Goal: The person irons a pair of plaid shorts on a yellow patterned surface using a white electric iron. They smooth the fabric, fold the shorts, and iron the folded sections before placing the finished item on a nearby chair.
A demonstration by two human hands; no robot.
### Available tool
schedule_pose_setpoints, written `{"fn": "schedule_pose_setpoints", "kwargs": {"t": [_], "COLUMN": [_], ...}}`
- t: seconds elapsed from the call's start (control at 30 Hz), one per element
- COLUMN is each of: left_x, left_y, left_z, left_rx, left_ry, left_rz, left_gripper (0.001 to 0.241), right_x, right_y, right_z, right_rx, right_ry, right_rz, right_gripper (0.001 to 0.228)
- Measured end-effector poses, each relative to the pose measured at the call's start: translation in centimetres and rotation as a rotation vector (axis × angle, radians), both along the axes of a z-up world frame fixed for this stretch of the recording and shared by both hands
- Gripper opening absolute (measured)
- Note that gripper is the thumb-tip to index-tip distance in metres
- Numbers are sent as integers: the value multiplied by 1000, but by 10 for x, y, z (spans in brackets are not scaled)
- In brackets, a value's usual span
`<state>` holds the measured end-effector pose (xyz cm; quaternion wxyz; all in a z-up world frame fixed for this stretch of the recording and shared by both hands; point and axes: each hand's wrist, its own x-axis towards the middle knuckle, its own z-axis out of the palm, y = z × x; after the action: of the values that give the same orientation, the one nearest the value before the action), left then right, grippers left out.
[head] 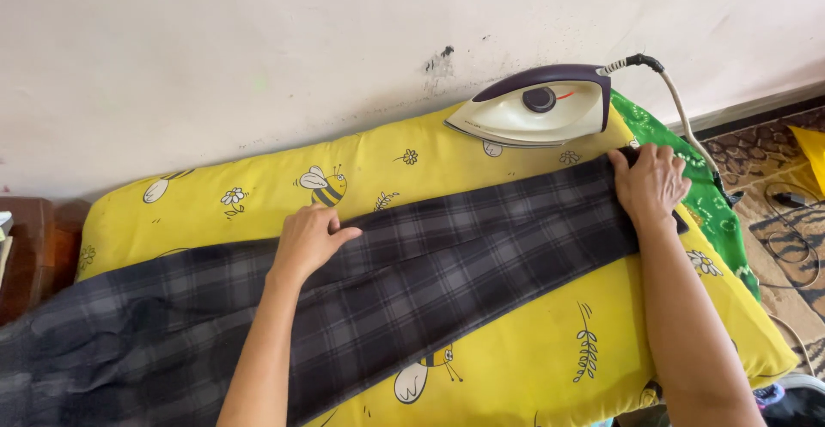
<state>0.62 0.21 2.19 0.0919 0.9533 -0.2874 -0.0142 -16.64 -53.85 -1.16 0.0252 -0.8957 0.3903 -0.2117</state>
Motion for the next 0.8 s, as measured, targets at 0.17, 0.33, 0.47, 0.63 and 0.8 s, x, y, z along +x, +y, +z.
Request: {"fn": "schedule_pose_setpoints", "kwargs": {"t": [0.17, 0.33, 0.47, 0.63, 0.8], "left_x": [13, 11, -30, -135, -217], "left_y": [2, -12, -34, -79, -76], "left_z": [-3, -14, 7, 22, -36], "left_rx": [-264, -196, -47, -131, -129], "left_ry": [104, -112, -440, -229, -48], "left_rz": [92, 104, 81, -200, -448], "left_gripper": [42, 34, 58, 64, 44], "right_x": [3, 16, 27, 112, 164], "right_y": [14, 4, 31, 55, 73], "right_z": [18, 12, 44, 104, 142], "right_rx": [47, -65, -564, -478, -347], "right_ry": [52, -7, -434, -83, 560], "right_rz": [49, 56, 243, 654, 669], "right_gripper": [37, 36, 27, 57, 42]}}
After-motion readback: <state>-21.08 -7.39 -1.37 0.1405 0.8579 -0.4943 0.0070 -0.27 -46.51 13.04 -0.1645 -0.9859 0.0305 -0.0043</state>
